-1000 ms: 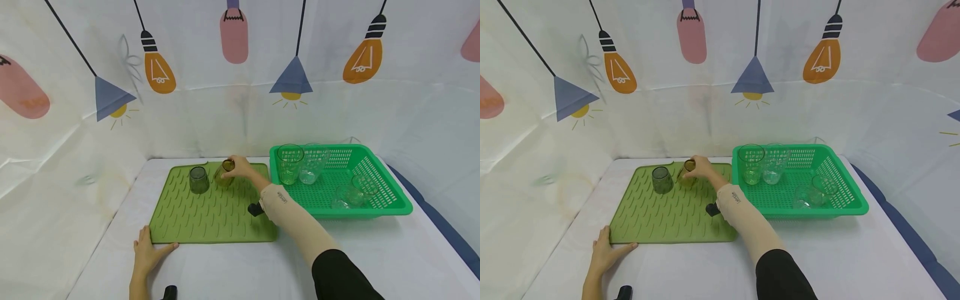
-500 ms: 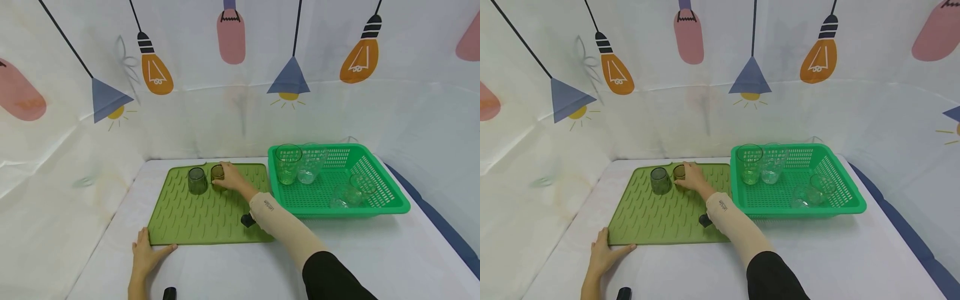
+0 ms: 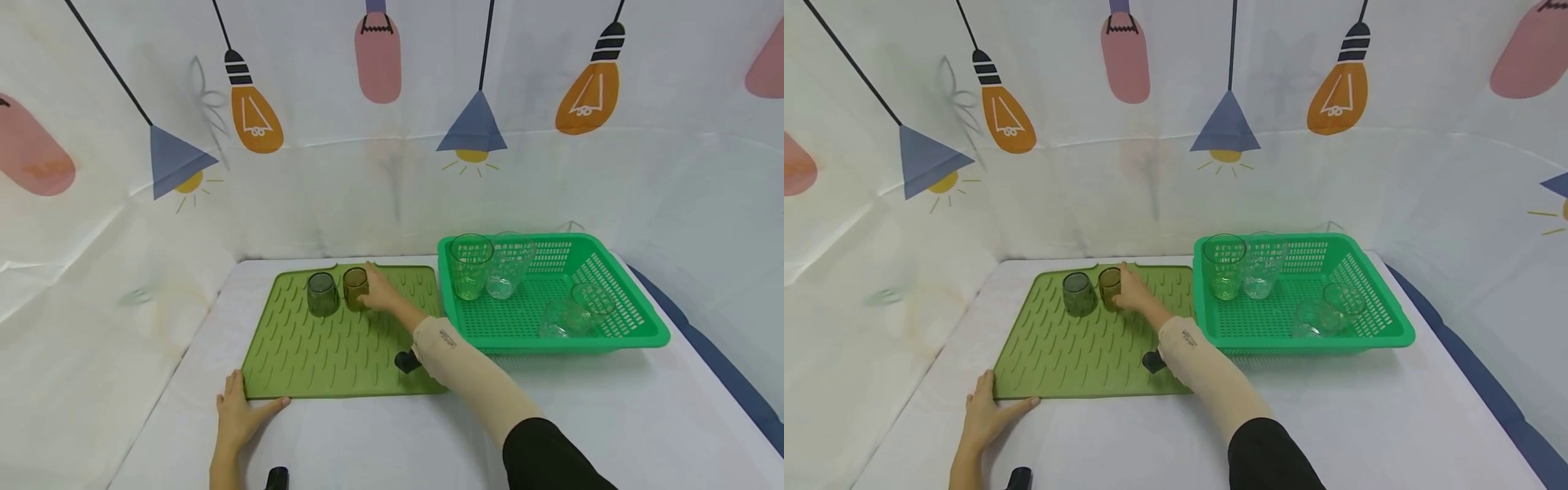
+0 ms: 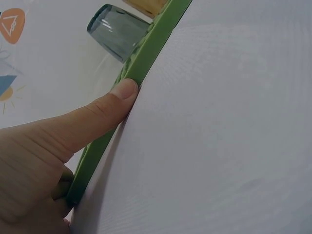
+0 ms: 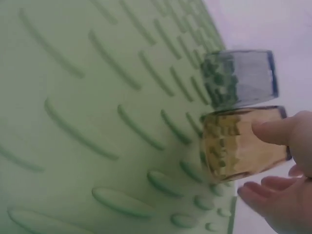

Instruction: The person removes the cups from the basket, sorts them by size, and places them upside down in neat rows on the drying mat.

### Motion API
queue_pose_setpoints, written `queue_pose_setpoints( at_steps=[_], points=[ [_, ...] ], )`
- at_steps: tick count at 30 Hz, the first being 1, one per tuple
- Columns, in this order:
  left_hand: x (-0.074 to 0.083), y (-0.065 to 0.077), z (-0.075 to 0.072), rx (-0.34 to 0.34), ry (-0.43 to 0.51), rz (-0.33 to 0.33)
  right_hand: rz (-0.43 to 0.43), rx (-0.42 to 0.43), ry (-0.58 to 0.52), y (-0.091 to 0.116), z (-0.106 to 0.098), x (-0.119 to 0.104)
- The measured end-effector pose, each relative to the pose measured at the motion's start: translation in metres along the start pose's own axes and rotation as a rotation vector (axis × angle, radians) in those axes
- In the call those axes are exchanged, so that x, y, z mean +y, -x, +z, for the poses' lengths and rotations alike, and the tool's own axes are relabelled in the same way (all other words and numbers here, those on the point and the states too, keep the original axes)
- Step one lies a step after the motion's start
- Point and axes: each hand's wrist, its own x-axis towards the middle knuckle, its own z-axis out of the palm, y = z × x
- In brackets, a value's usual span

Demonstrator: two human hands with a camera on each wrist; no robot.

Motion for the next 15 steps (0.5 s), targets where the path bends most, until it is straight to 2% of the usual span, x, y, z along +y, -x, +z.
queue_pose_setpoints(
  at_steps=[5, 15],
  points=[
    [0.002, -0.001, 0.000, -0.019, 0.001, -0.008, 0.020, 0.047, -0.091, 0.008, -0.007, -0.001],
    [0.003, -0.001, -0.001, -0.017, 0.002, -0.021, -0.021, 0.034, 0.014, 0.018, -0.019, -0.012]
  ],
)
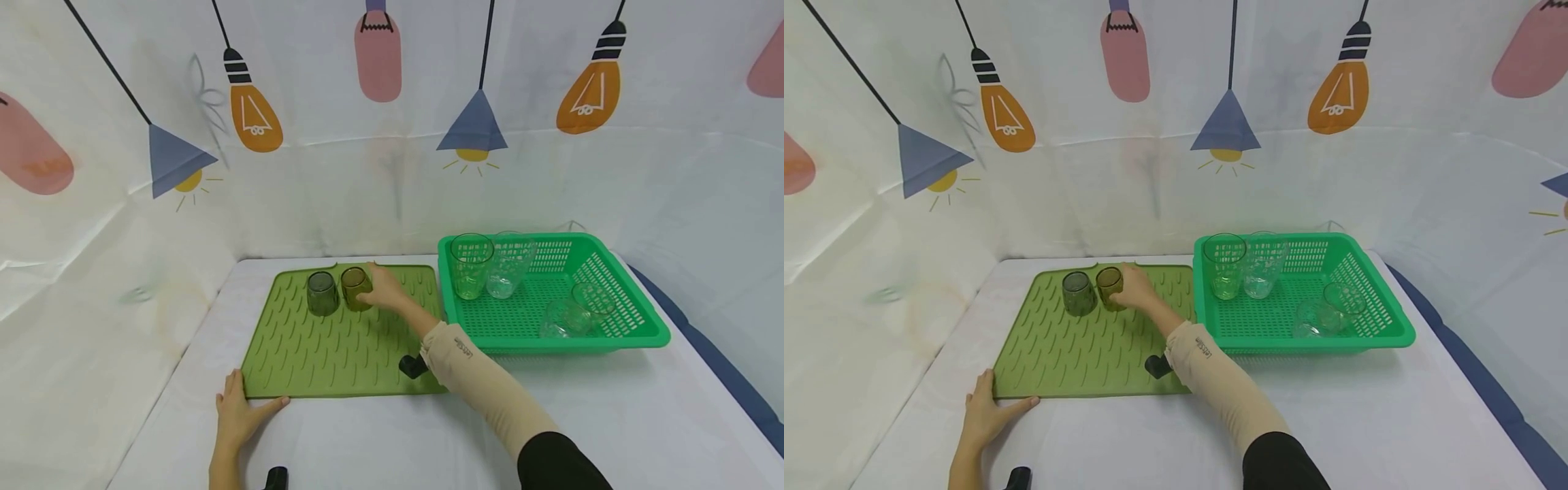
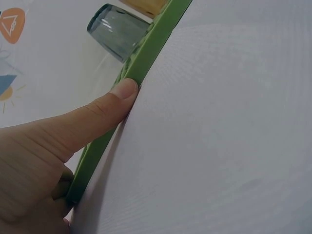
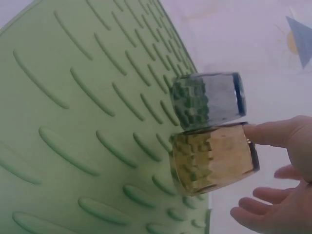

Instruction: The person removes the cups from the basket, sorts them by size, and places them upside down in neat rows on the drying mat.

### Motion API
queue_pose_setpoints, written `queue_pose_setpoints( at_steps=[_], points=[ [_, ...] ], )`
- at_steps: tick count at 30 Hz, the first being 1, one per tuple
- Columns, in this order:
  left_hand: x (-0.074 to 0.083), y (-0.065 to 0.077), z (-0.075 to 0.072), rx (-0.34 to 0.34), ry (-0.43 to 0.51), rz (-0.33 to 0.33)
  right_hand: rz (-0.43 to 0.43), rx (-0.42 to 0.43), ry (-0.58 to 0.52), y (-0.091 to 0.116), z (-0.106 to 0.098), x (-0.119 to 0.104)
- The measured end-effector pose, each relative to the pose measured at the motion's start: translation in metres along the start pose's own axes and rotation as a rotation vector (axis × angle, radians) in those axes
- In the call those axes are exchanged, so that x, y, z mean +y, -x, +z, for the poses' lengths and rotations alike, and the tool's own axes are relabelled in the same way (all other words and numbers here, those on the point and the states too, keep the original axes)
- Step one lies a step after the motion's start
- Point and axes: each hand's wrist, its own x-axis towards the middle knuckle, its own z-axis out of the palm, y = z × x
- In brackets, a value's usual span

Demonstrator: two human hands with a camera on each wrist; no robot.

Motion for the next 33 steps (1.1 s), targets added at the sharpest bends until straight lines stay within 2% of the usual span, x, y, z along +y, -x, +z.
queue_pose_setpoints(
  at_steps=[8, 16, 23, 29, 33],
  points=[
    [0.001, 0.001, 0.000, 0.010, 0.005, 0.006, -0.031, -0.004, 0.051, 0.003, 0.003, -0.002],
    [0.001, 0.001, 0.000, 0.009, -0.005, 0.000, -0.022, 0.025, -0.031, 0.012, 0.004, 0.004],
    [0.000, 0.000, 0.000, -0.006, -0.013, 0.000, -0.034, 0.073, -0.151, 0.037, -0.002, 0.006],
    [0.001, 0.001, 0.000, 0.007, -0.003, 0.009, -0.107, 0.147, -0.264, 0.061, -0.010, 0.008],
    [0.000, 0.001, 0.000, 0.015, -0.002, 0.008, -0.175, 0.202, -0.266, 0.076, -0.015, 0.011]
  ],
)
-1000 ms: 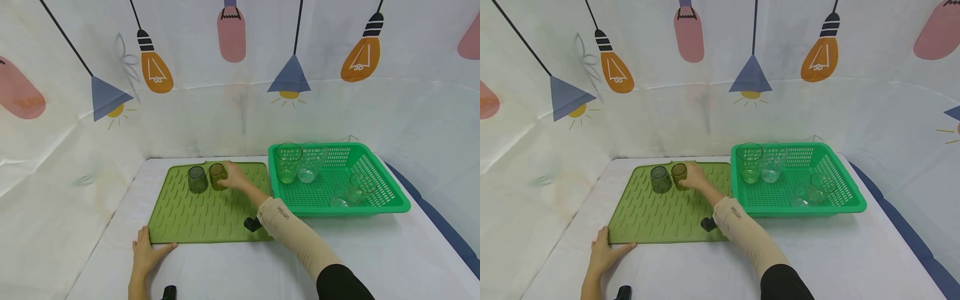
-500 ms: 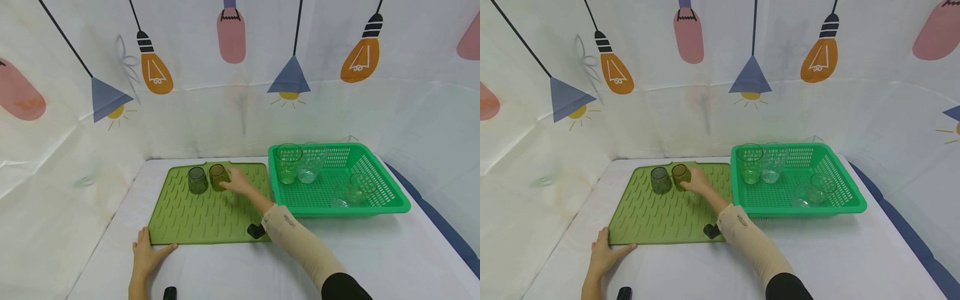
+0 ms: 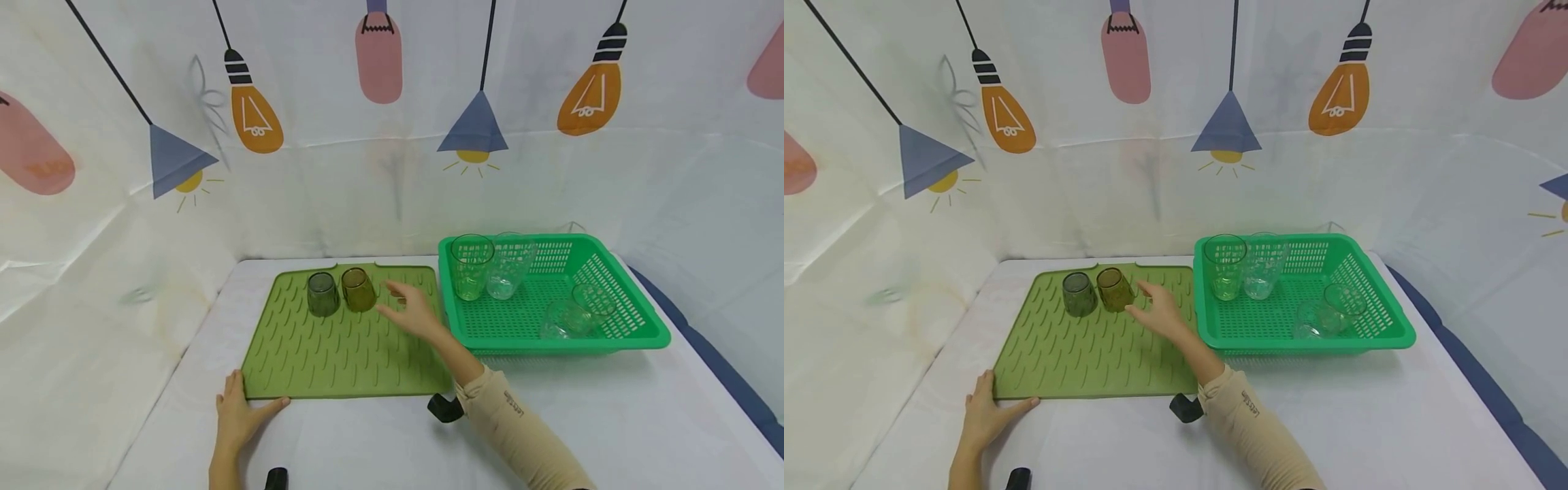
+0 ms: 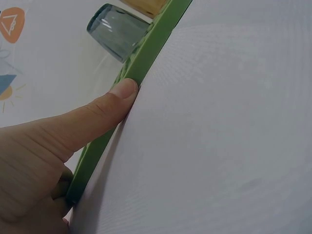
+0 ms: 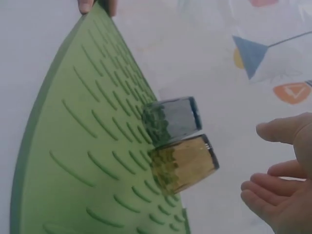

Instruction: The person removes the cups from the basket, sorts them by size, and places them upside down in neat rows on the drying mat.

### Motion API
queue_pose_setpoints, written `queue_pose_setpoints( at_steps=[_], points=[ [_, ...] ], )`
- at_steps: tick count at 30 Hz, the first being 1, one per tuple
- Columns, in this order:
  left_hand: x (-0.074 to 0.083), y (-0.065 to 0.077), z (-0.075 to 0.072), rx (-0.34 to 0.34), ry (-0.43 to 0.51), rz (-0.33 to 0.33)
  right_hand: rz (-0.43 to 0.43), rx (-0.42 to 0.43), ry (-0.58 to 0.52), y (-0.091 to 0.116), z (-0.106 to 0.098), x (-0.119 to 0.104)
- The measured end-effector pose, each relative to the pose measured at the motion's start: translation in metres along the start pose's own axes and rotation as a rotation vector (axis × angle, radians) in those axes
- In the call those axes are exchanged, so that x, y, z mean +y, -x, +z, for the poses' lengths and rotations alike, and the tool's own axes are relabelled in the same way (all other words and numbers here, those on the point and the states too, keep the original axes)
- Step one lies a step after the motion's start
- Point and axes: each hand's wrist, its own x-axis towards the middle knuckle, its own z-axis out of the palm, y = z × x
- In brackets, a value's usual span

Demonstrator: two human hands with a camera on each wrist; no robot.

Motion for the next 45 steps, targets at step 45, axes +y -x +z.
queue_pose_setpoints(
  at_steps=[45],
  points=[
    [0.001, 0.001, 0.000, 0.009, -0.009, -0.001, -0.249, 0.452, 0.265, 0.101, -0.077, 0.029]
  ],
)
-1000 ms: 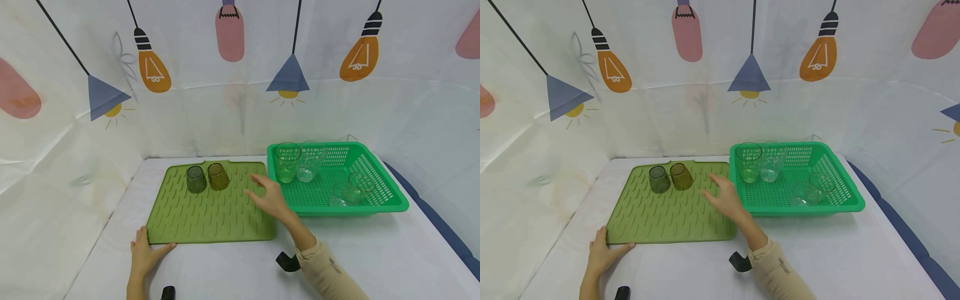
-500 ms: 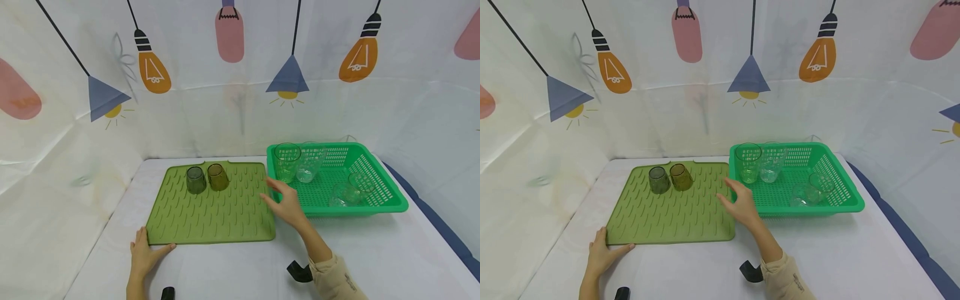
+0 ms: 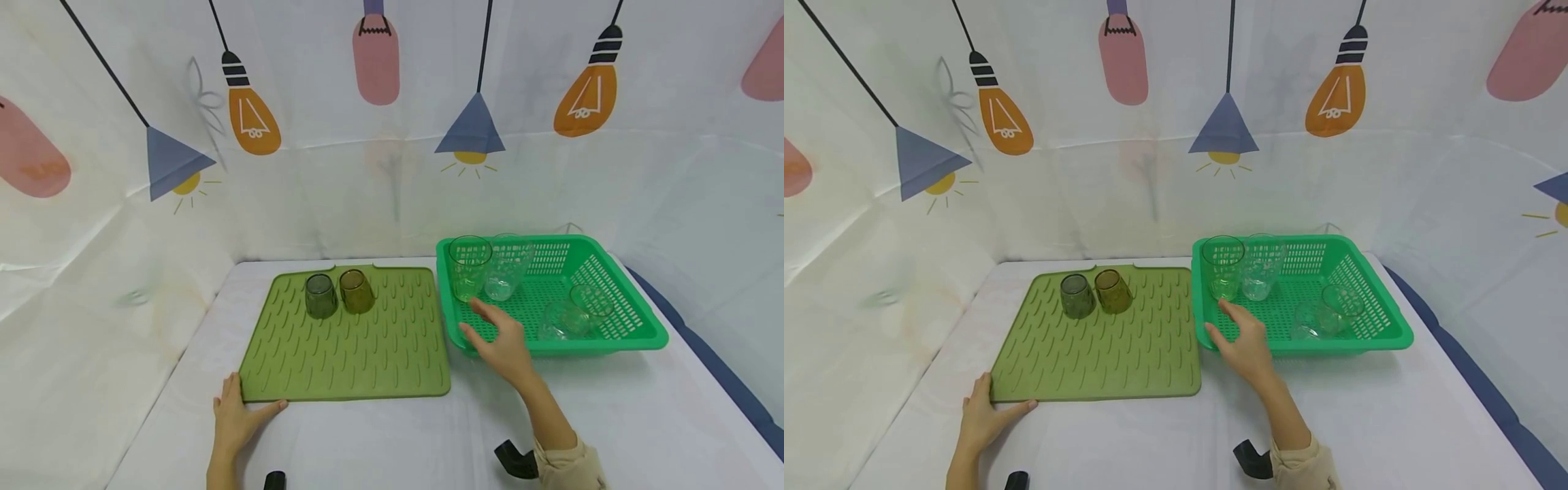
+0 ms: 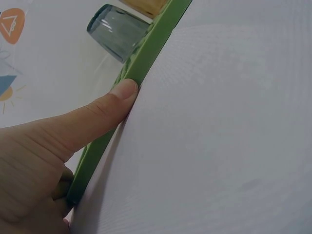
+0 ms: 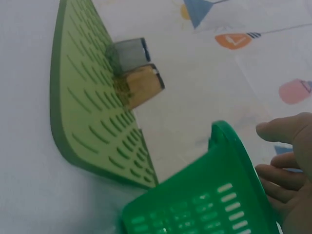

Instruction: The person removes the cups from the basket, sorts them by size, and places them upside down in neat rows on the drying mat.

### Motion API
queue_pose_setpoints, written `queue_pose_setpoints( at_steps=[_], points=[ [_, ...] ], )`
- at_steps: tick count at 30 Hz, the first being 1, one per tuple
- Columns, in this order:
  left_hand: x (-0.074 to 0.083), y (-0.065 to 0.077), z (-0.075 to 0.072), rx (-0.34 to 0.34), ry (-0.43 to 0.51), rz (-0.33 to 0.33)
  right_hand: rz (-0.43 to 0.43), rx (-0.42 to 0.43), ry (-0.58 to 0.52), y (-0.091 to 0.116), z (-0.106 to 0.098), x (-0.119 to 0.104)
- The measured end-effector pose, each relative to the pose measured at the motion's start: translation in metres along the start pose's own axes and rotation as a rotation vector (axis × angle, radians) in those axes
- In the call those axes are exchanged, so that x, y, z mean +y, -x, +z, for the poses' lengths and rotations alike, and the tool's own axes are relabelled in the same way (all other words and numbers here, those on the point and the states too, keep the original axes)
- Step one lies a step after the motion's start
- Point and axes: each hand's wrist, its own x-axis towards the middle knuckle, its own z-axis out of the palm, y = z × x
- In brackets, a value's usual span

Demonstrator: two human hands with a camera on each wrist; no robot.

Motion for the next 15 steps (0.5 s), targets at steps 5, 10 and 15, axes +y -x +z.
queue_pose_setpoints(
  at_steps=[5, 10, 15],
  points=[
    [0.001, 0.000, -0.002, -0.022, -0.009, -0.021, 0.006, 0.013, 0.044, 0.003, -0.012, 0.008],
    [0.001, 0.000, -0.001, -0.015, -0.001, -0.021, 0.056, 0.006, 0.065, 0.008, -0.025, 0.012],
    [-0.001, -0.001, 0.001, 0.010, 0.006, 0.002, 0.094, 0.008, 0.085, 0.013, -0.037, 0.016]
  ],
)
